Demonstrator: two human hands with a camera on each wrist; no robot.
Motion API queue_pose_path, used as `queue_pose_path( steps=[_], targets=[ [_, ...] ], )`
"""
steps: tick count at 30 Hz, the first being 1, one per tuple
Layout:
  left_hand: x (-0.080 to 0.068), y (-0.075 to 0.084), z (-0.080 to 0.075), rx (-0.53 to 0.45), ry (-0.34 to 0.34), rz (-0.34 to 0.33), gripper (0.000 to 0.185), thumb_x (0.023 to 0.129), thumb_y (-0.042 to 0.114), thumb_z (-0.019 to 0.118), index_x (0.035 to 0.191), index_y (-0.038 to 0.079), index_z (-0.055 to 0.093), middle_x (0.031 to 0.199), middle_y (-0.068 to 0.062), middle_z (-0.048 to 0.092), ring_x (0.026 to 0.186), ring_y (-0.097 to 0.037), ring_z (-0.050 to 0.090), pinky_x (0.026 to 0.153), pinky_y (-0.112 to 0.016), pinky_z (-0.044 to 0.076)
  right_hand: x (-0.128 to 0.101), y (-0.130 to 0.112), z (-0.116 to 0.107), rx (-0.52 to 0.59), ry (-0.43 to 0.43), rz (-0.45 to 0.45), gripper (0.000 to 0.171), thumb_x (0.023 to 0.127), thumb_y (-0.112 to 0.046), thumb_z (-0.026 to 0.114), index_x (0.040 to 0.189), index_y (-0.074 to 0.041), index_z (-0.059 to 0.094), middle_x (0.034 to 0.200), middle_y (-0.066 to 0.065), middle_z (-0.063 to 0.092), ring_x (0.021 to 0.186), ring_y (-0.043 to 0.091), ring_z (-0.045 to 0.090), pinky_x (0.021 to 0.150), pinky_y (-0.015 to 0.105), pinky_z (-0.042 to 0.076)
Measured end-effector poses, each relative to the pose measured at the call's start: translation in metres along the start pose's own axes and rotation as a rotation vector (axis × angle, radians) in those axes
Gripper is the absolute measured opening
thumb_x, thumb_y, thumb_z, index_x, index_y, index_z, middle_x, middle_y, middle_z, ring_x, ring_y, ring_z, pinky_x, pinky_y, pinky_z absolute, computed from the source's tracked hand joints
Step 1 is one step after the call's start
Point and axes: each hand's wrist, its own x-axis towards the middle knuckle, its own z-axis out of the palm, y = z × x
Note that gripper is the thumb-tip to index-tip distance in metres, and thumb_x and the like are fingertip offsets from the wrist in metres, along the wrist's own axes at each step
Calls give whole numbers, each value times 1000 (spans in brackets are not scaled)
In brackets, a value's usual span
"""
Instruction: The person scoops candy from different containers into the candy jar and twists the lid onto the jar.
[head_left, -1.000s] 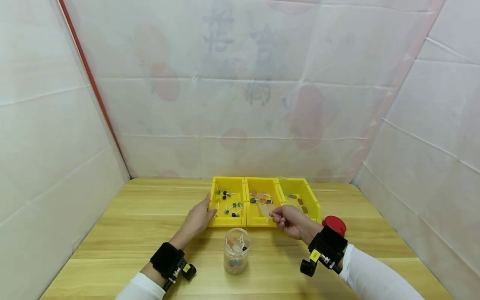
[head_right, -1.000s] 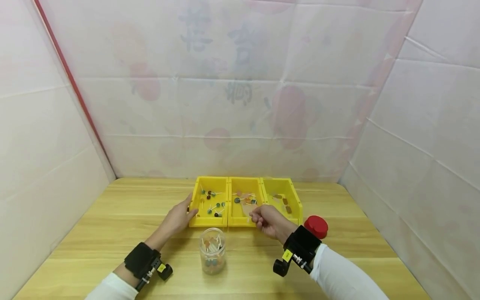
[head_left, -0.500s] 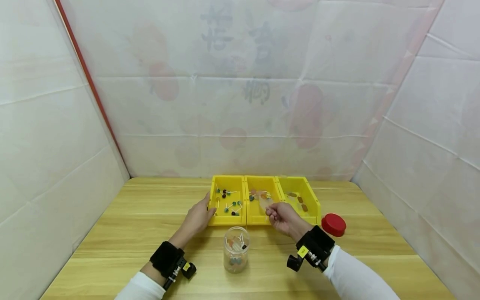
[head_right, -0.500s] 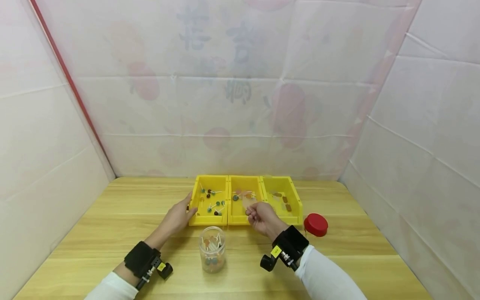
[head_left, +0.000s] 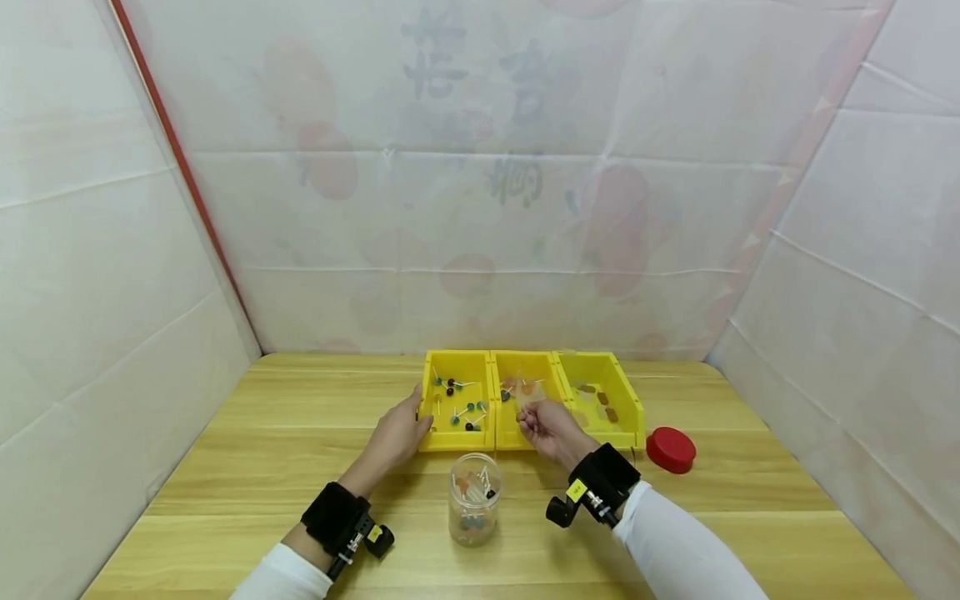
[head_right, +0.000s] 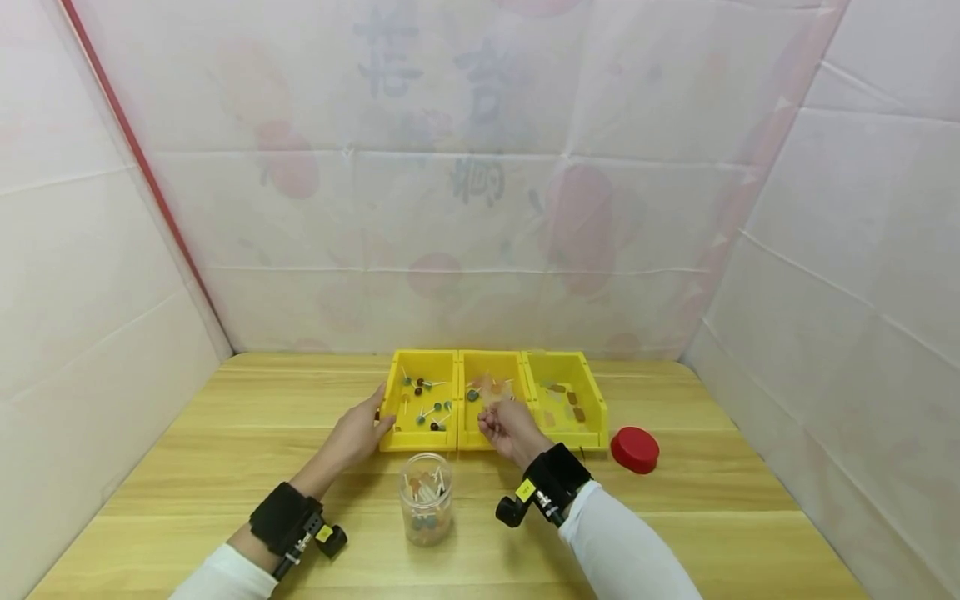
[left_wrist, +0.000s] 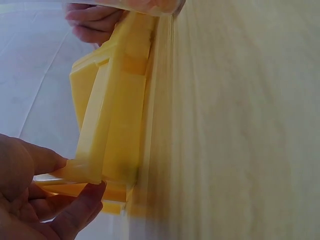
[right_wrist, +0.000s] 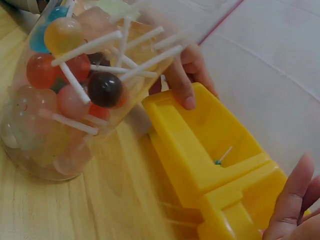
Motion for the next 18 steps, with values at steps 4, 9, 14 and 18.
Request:
queue_pose_path(
  steps=[4,9,14,18],
  targets=[
    [0,1,1,2,0,-3,66,99,16,59,152,-5,25,137,-25,52,62,-15,48,66,-34,44,0,4,0,-77,-30,-13,37,106,-6,33,140,7,30,67,1,47,52,4,44,48,13,44],
    [-1,2,2,2,0,-11,67,99,17,59,153,-3,24,138,-24,52,59,-15,46,65,-33,44,-4,3,-6,-181,-69,-38,41,106,-6,33,143,11,32,68,0,43,55,6,40,49,17,40],
    [-2,4,2,9,1,-8,67,99,17,59,152,-4,25,136,-25,54,59,-14,46,65,-33,43,-7,-1,-11,-396,-73,-65,35,105,-6,35,133,12,44,67,1,42,56,9,39,50,20,39],
    [-2,3,2,3,1,-14,66,99,16,59,152,-4,26,134,-25,54,56,-14,42,59,-31,41,-10,-6,-11,-612,-83,-114,34,106,-7,33,129,11,49,69,4,44,58,13,38,54,25,38]
  ],
)
